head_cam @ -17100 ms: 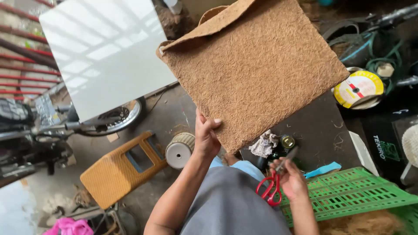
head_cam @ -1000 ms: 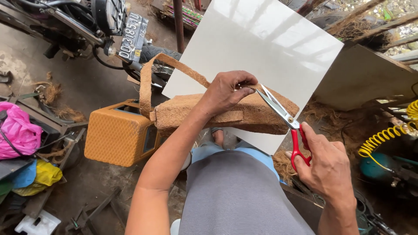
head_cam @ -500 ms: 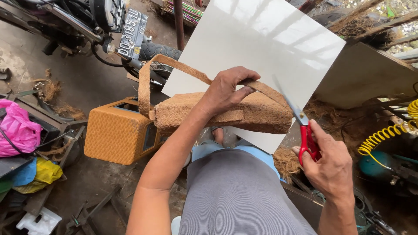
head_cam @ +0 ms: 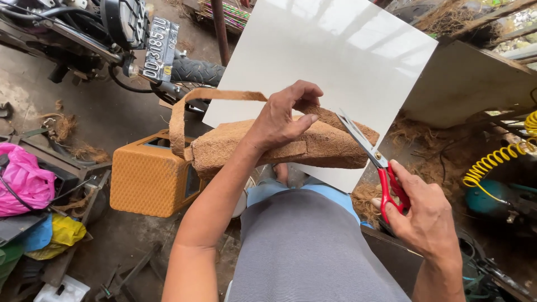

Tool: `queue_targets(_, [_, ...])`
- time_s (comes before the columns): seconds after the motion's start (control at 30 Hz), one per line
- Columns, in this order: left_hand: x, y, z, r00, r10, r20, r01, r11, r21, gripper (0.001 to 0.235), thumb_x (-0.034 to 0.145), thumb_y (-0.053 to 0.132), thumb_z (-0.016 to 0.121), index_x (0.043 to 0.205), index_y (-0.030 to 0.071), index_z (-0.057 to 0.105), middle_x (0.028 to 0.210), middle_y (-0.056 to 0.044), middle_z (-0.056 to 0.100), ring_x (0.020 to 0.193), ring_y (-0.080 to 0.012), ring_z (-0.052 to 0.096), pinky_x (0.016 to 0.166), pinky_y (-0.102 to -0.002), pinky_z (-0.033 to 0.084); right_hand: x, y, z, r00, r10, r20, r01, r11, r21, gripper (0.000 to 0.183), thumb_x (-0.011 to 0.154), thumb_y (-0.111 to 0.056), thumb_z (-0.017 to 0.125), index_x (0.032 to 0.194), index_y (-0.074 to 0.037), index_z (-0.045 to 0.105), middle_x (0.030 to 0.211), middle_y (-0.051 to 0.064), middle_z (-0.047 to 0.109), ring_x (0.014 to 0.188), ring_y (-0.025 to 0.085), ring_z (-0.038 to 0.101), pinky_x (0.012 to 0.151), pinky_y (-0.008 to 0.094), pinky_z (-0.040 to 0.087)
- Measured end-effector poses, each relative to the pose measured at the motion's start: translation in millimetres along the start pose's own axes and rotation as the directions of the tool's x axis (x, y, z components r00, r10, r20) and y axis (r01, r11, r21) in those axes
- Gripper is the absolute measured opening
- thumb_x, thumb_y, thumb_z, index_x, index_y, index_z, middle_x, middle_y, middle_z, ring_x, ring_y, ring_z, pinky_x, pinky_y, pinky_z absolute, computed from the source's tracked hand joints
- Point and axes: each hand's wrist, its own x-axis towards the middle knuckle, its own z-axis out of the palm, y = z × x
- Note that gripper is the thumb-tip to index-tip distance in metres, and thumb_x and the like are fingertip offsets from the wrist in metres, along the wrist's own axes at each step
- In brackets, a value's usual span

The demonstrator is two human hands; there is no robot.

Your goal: Using scissors to trim and shape the edges of a bag made from coconut fiber.

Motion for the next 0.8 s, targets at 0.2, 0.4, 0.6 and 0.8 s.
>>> queue_targets(0.2, [0.2, -4.1, 0.2, 0.998, 0.055, 0.012, -0.056, 0.998, 0.022, 0.040, 0.083, 0.003, 0.062, 0.120, 0.012, 0.051, 0.098, -0.006, 0.064, 0.090, -0.0179, 0.066, 0.087, -0.030, 0.057, 4.3, -10.4, -4.4, 0.995, -0.087, -0.039, 0.079, 0.981, -0.179, 0.071, 0.079, -0.035, 0.074, 0.142, -0.005, 0.058, 0.091, 0.002, 0.069, 0.072, 0.019, 0.061, 0.074, 0.037, 0.043])
queue_targets(0.4, [0.9, -9.3, 1.1, 0.992, 0.128, 0.017, -0.129, 0.991, 0.044, 0.047, 0.080, 0.001, 0.064, 0.122, 0.014, 0.048, 0.097, -0.005, 0.065, 0.089, -0.0187, 0.067, 0.085, -0.032, 0.057, 5.1, -7.9, -6.6, 0.986, -0.150, -0.070, 0.120, 0.940, -0.320, 0.068, 0.079, -0.028, 0.075, 0.142, -0.008, 0.060, 0.093, 0.002, 0.070, 0.073, 0.022, 0.062, 0.078, 0.038, 0.047])
queue_targets(0.6, [0.3, -10.1, 0.7, 0.991, 0.130, 0.021, -0.131, 0.991, 0.028, 0.045, 0.081, -0.001, 0.062, 0.122, 0.013, 0.048, 0.098, -0.006, 0.065, 0.090, -0.0185, 0.067, 0.086, -0.031, 0.058, 5.2, 3.5, -6.8, 0.984, -0.173, -0.051, 0.143, 0.921, -0.362, 0.070, 0.079, -0.026, 0.077, 0.145, -0.011, 0.060, 0.093, 0.002, 0.068, 0.070, 0.025, 0.060, 0.074, 0.039, 0.044])
queue_targets(0.8, [1.4, -15.5, 3.4, 0.988, 0.151, -0.019, -0.148, 0.983, 0.107, 0.041, 0.082, 0.001, 0.062, 0.121, 0.011, 0.053, 0.098, -0.008, 0.065, 0.090, -0.0199, 0.067, 0.089, -0.033, 0.057, 0.8, 5.0, -1.6, 0.989, -0.015, -0.145, 0.002, 0.996, -0.087, 0.073, 0.077, -0.020, 0.081, 0.144, -0.002, 0.061, 0.110, 0.011, 0.072, 0.063, 0.026, 0.046, 0.074, 0.039, 0.045])
